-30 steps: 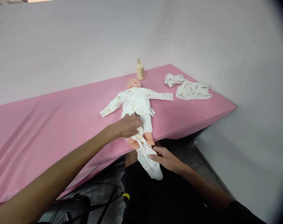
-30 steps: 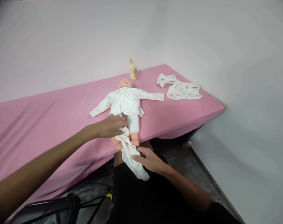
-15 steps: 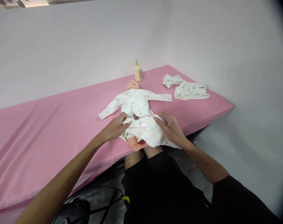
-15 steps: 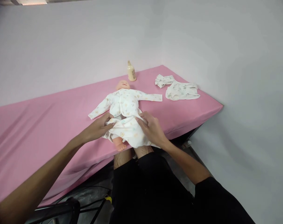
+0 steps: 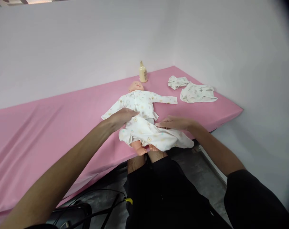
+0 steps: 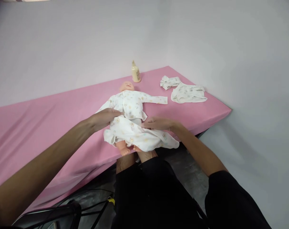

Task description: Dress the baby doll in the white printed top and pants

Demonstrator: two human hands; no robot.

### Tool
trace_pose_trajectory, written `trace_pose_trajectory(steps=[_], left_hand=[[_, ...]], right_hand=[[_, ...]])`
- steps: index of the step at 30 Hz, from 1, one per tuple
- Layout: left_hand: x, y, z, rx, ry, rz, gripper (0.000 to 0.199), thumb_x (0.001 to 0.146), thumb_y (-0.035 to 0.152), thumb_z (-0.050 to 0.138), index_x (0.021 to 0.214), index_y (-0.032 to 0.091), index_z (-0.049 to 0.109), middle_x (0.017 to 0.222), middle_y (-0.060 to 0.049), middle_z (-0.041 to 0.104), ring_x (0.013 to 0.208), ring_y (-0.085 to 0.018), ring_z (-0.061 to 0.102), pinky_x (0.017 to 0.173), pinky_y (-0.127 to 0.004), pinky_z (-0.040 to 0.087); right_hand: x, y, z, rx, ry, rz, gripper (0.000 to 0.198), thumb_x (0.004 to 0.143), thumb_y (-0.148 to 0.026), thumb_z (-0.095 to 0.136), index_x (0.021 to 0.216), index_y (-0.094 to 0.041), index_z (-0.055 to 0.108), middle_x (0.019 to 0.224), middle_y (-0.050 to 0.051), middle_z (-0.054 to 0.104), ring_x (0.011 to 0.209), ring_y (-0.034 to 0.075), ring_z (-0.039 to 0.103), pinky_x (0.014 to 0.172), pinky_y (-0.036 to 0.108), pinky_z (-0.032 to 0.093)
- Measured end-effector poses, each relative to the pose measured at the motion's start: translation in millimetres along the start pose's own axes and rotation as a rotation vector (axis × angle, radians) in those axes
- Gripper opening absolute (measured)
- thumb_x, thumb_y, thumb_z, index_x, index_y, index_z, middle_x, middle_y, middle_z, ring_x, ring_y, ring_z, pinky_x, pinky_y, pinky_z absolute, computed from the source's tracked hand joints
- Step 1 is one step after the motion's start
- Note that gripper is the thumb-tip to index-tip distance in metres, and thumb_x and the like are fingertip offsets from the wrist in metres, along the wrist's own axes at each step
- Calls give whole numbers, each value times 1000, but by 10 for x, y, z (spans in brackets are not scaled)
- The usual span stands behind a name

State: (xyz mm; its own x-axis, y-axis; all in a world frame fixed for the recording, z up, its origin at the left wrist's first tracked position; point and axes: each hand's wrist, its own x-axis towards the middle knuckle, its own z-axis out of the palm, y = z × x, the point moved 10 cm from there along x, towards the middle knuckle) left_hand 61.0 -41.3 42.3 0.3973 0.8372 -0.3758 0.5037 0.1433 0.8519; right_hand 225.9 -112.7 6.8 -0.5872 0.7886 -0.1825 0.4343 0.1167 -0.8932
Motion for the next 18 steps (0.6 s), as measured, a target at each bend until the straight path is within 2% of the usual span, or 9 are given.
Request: trace_pose_trajectory(steps=[2,4,7,10,15,18], left_hand=[[24,14,-6,-187,31,2,27,77,37,75,65,15,65,67,-8,64,65,-19,60,62,-31,45],[32,25,-11,-343,60,25,23,78,35,74,74,13,68,75,-11,69,74,-22,65,70,-33,49],[25,42,-1,-446,73,82,26,79,35,74,85,10,69,82,-11,71,80,-23,67,74,-33,51],[17,37,26,-473,61,125,28,80,36,74,87,9,68,82,-10,71,80,-22,67,73,-31,51],[42,-67,15,-527,59,145,30,79,34,75,96,9,69,84,-10,72,82,-22,69,71,-30,53],[69,-193,32,-583,22,106,29,83,32,70,103,10,69,86,-12,73,85,-24,70,73,-33,57]], right_hand=[[14,-11,38,99,-92,29,48,97,-59,46,79,-16,59,67,0,54,53,10,45,51,25,39],[94,12,-41,118,-29,50,46,97,-57,47,91,-15,63,72,3,62,53,11,53,51,25,45],[272,-47,-187,94,143,-27,37,95,-47,56,110,-15,65,94,7,69,64,11,61,56,23,49],[445,-170,-174,147,165,-131,36,91,-38,63,121,-19,64,103,6,69,68,10,59,57,21,48],[672,-268,-91,252,108,-186,25,87,-29,64,109,-18,67,100,4,70,80,11,62,64,21,48],[792,-299,-120,211,150,-186,15,86,-26,61,97,-16,65,87,2,68,71,10,58,60,20,44]])
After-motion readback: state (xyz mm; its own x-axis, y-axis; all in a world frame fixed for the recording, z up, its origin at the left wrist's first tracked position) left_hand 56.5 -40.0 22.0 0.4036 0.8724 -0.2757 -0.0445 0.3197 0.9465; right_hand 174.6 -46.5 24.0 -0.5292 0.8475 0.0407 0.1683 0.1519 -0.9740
